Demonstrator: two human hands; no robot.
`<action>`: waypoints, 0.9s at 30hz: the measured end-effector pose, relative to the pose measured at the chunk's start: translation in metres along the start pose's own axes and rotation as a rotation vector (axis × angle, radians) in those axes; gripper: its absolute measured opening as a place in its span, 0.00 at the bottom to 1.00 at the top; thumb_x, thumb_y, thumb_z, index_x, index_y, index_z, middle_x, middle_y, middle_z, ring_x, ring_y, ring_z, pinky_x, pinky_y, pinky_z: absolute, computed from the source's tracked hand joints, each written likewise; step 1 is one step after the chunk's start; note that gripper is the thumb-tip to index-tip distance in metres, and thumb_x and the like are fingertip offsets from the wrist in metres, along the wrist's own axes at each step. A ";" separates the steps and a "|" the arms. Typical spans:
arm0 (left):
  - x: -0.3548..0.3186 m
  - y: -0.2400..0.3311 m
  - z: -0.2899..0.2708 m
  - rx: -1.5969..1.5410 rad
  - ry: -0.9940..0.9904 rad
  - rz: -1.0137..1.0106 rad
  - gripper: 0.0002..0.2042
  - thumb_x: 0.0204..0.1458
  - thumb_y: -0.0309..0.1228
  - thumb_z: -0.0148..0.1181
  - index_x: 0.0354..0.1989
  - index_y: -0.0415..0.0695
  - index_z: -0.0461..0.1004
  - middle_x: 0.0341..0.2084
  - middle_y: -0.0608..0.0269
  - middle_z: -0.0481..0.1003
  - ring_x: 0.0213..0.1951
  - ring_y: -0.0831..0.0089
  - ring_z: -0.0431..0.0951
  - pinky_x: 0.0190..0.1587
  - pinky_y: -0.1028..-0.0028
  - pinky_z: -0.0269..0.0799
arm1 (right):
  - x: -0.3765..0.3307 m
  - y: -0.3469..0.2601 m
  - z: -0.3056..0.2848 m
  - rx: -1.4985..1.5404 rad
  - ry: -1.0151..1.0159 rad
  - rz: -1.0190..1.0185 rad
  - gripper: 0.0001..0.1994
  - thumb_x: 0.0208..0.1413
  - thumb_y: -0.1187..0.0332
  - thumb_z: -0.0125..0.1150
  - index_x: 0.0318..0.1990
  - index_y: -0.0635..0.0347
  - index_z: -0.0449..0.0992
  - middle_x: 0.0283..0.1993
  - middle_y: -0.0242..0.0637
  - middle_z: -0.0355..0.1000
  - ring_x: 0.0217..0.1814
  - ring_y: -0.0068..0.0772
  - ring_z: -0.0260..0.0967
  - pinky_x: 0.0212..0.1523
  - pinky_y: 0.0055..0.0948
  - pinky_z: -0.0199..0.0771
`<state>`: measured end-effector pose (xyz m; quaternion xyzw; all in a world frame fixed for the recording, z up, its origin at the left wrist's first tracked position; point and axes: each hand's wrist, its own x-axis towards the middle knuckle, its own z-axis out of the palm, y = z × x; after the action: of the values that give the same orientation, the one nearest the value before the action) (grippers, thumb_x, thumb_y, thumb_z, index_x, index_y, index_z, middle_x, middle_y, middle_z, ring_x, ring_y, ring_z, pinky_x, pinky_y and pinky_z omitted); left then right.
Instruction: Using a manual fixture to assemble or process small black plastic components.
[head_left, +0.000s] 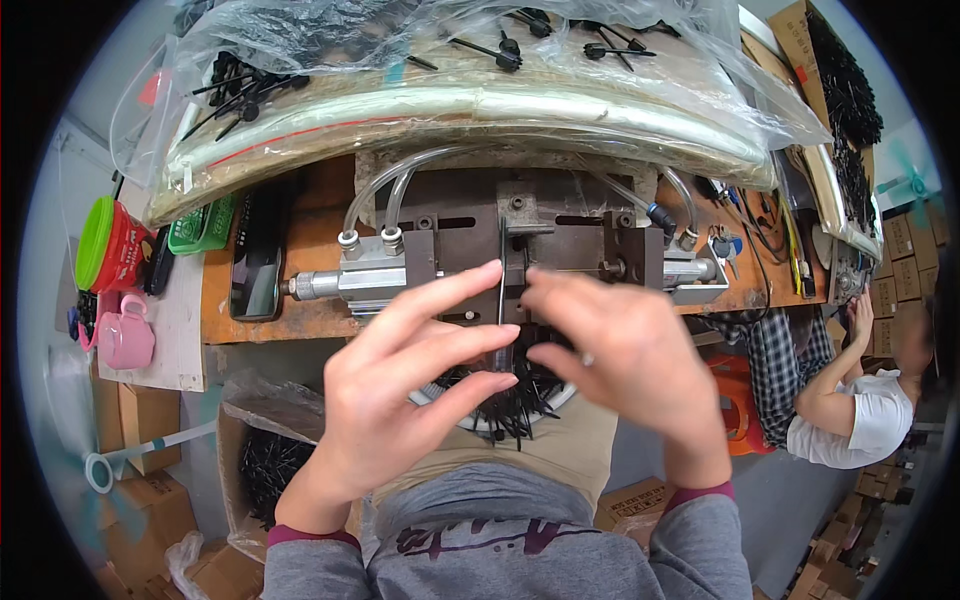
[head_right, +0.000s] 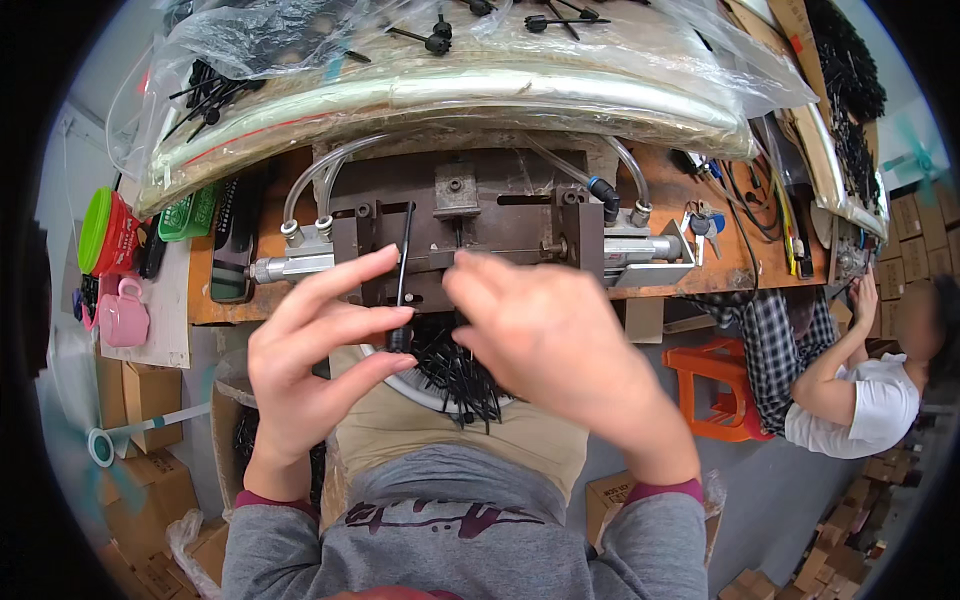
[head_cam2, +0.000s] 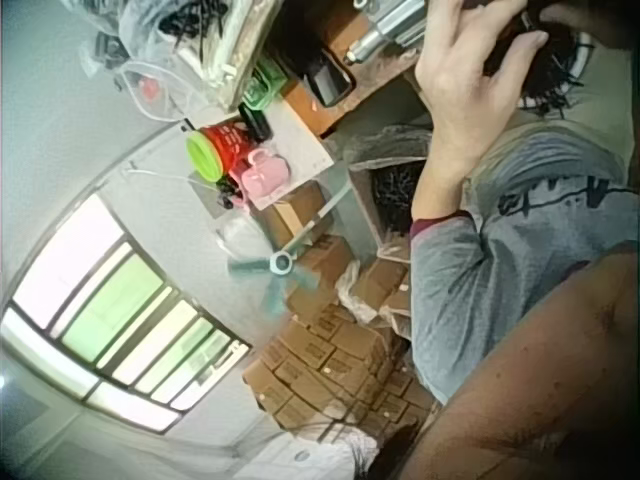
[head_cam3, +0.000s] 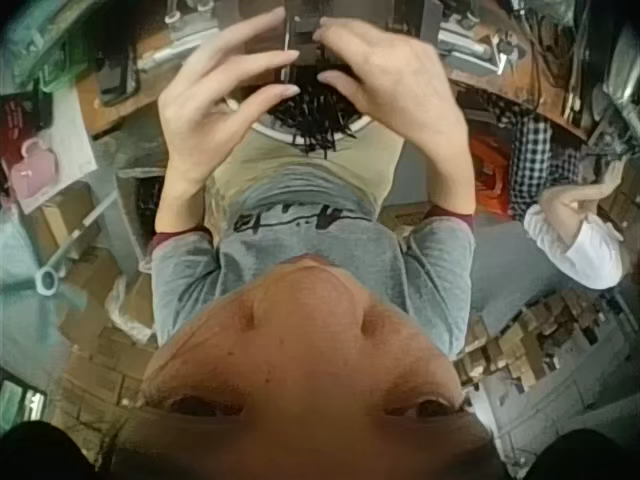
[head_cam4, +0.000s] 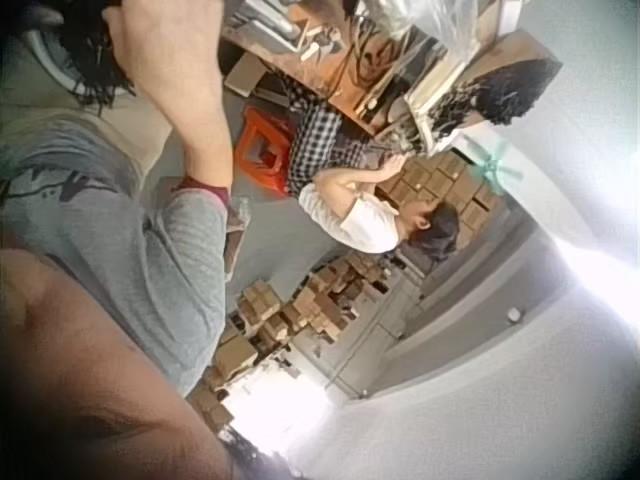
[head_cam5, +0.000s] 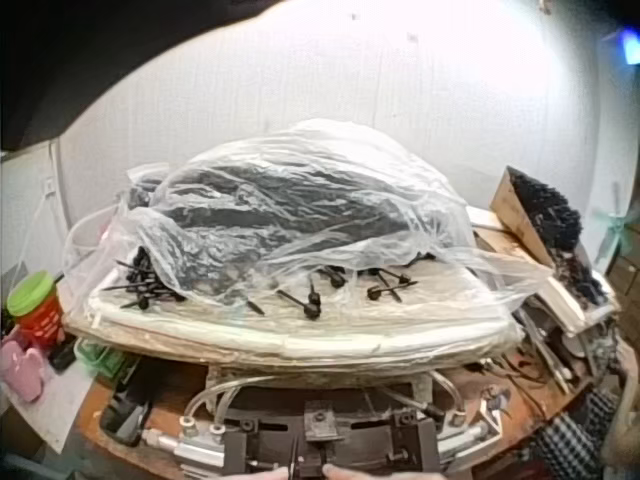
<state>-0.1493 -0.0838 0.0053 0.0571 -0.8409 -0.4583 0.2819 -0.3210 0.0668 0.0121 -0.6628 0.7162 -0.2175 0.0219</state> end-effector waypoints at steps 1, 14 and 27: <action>-0.006 -0.001 0.003 0.040 0.011 -0.011 0.19 0.37 0.18 0.74 0.42 0.37 0.82 0.56 0.46 0.74 0.40 0.70 0.83 0.43 0.72 0.81 | 0.012 0.009 -0.005 0.096 0.102 -0.008 0.20 0.45 0.68 0.75 0.47 0.61 0.78 0.51 0.43 0.78 0.33 0.33 0.79 0.31 0.30 0.78; -0.019 -0.029 0.064 0.567 -0.022 0.161 0.13 0.43 0.25 0.70 0.38 0.39 0.79 0.55 0.53 0.77 0.34 0.66 0.82 0.37 0.72 0.78 | 0.177 0.175 -0.067 -0.596 0.143 0.437 0.23 0.44 0.69 0.66 0.52 0.57 0.78 0.51 0.42 0.79 0.57 0.47 0.74 0.56 0.41 0.75; -0.008 -0.026 0.061 0.588 -0.085 0.116 0.12 0.44 0.26 0.71 0.38 0.40 0.80 0.53 0.51 0.78 0.24 0.69 0.81 0.30 0.75 0.76 | 0.083 0.116 -0.068 -0.646 0.378 -0.163 0.13 0.46 0.76 0.63 0.43 0.60 0.79 0.43 0.37 0.78 0.37 0.36 0.76 0.38 0.34 0.78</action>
<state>-0.1792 -0.0511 -0.0447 0.0686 -0.9505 -0.1804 0.2437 -0.4615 0.0095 0.0559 -0.6384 0.6844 -0.1000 -0.3378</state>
